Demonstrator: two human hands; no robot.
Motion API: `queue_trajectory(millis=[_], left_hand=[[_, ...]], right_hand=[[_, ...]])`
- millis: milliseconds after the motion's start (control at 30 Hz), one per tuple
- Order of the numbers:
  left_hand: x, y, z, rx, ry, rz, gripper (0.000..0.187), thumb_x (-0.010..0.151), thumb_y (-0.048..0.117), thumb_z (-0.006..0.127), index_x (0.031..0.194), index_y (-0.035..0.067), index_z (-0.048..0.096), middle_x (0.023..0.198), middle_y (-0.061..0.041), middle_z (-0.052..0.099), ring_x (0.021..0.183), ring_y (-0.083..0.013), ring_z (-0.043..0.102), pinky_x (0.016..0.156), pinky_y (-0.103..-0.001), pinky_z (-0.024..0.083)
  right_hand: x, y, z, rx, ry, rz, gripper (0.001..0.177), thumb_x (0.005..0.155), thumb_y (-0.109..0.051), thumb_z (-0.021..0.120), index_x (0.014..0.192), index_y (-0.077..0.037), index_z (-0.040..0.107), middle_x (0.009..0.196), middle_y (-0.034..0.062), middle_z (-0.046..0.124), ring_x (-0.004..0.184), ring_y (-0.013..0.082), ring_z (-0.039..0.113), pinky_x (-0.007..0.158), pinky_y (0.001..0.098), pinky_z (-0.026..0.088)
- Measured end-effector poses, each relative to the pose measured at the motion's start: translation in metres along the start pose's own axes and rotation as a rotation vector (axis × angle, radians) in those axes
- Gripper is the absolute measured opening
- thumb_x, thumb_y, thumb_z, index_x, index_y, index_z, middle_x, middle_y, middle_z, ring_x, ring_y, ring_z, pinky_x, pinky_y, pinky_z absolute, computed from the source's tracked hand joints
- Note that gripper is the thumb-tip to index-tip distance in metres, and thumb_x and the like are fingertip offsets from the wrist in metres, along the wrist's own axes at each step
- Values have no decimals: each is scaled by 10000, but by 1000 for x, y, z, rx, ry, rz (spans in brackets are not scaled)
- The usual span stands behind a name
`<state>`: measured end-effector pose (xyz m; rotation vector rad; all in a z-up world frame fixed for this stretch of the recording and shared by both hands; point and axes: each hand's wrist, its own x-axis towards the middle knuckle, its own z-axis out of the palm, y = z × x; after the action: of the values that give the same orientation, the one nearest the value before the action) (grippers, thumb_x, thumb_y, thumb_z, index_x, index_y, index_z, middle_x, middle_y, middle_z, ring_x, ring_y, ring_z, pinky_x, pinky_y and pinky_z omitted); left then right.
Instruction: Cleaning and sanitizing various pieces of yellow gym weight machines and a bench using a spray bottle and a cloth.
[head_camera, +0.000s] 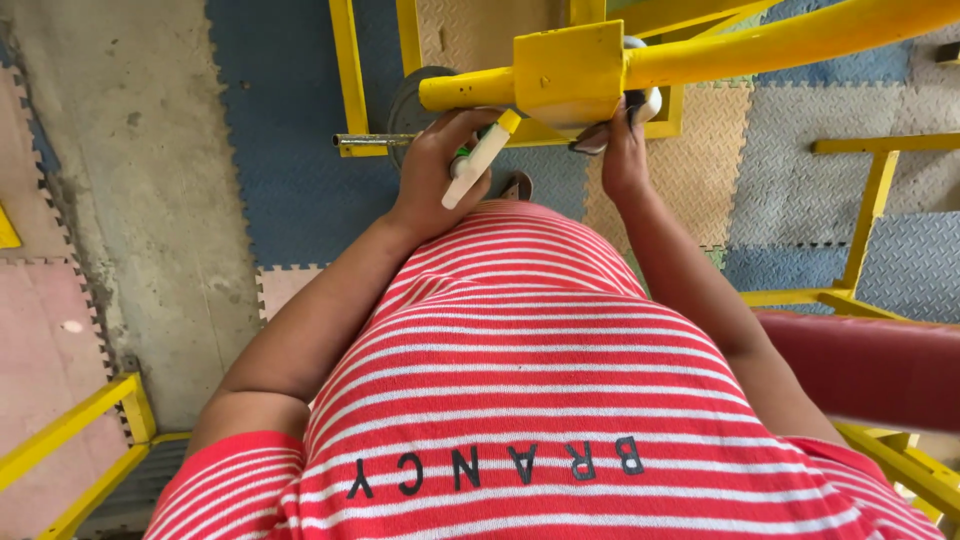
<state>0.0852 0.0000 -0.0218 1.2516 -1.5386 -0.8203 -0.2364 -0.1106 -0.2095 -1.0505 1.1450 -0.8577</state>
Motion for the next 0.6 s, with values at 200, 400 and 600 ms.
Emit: queue_trajectory(millis=[200, 400, 600], left_hand=[[4, 0, -16, -4, -67, 43, 475, 829, 10, 697, 1297, 84, 653, 1137, -145, 721, 961, -299, 730, 818, -375, 578], [7, 1, -27, 18, -119, 81, 447, 845, 43, 721, 1287, 87, 666, 1183, -159, 723, 1014, -326, 740, 891, -403, 592], [-1, -7, -34, -18, -121, 51, 435, 847, 38, 726, 1275, 80, 660, 1220, -156, 714, 1046, -324, 723, 919, -409, 582]], right_hand=[[-86, -65, 55, 78, 114, -122, 419, 1176, -405, 414, 1395, -51, 455, 942, 143, 684, 839, 223, 717, 800, 323, 571], [-145, -182, 124, 37, 292, -187, 336, 1084, -292, 506, 1363, -108, 473, 1013, 72, 673, 588, 147, 602, 509, 260, 474], [-171, -204, 144, -343, 503, -432, 383, 1175, -277, 548, 1437, 2, 551, 1210, 134, 647, 884, 138, 598, 656, 259, 483]])
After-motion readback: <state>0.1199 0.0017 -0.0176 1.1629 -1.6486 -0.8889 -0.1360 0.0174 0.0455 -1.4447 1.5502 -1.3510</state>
